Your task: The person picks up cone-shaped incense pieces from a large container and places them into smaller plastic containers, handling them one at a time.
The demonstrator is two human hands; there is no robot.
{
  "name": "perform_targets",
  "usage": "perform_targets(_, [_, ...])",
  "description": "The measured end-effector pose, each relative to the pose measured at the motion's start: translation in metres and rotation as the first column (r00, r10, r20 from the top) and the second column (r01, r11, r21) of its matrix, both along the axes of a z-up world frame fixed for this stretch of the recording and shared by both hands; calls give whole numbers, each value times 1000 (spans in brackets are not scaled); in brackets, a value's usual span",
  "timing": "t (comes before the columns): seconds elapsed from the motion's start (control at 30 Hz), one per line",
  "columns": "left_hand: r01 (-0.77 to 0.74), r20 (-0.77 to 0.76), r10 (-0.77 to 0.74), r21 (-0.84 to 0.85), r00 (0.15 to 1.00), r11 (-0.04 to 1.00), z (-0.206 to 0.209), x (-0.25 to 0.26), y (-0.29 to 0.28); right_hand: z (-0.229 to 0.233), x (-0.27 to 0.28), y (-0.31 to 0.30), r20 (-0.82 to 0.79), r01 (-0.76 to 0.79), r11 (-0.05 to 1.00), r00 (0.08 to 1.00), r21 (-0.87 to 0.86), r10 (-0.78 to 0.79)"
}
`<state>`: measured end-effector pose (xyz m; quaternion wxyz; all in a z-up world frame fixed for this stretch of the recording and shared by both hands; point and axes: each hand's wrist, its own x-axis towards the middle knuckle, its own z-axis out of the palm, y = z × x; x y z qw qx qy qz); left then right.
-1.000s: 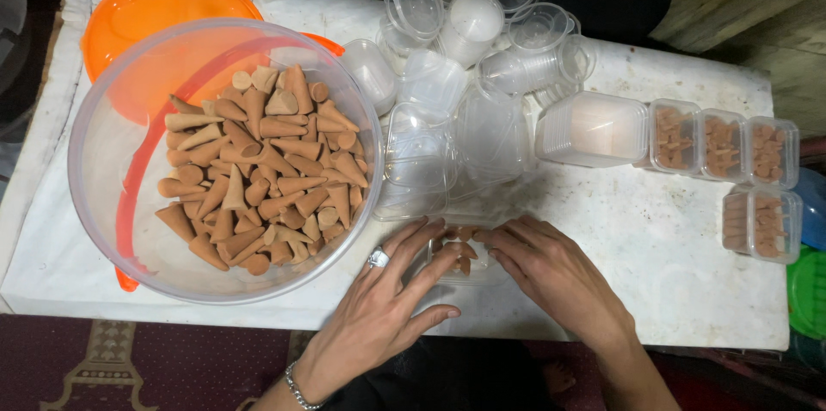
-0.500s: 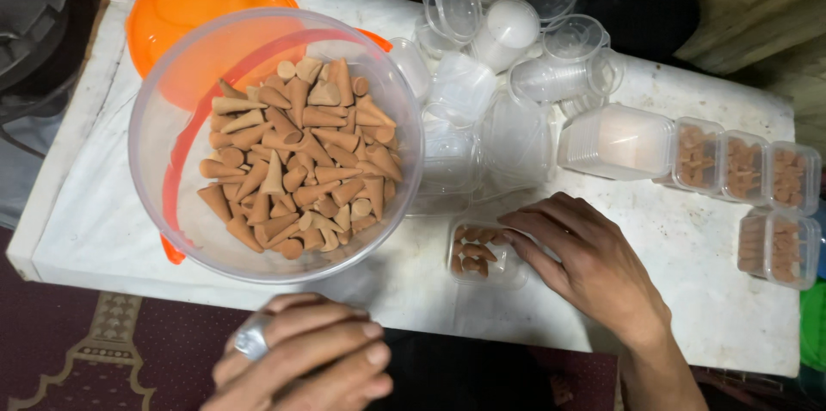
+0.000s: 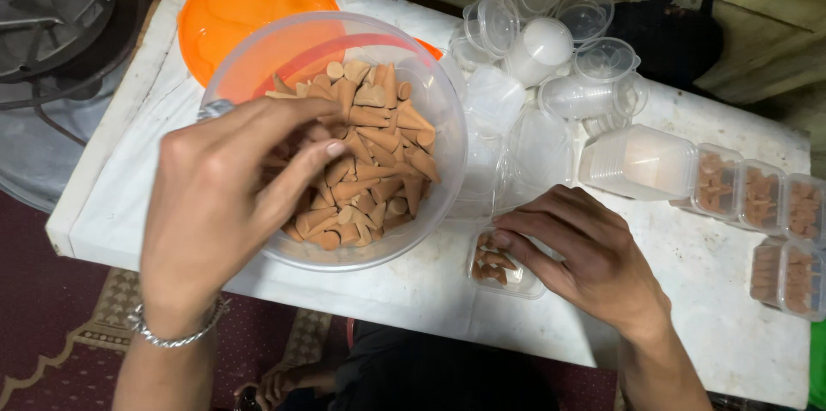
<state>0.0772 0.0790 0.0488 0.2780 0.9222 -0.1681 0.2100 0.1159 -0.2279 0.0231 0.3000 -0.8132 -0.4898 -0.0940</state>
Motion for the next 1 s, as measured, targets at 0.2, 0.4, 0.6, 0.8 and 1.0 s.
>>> perform_targets(0.2, [-104, -116, 120, 135, 986, 985, -18, 11, -6, 15, 15, 26, 22, -83, 995, 996, 62, 82])
perform_targets(0.4, [-116, -252, 190, 282, 949, 952, -21, 14, -6, 38, 46, 77, -5, -185, 983, 983, -6, 185])
perform_targets(0.6, [29, -416, 116, 327, 902, 945, -14, 18, -7, 16, 76, 109, -196, -200, 904, 972, -378, 133])
perform_targets(0.8, [91, -534, 145, 390, 833, 916, -9, 20, -10, 12, 78, 112, -230, -142, 882, 972, -449, 39])
perform_targets(1.0, [81, -464, 139, 422, 875, 903, -17, 20, -8, 15, 81, 119, -232, -126, 802, 973, -584, -16])
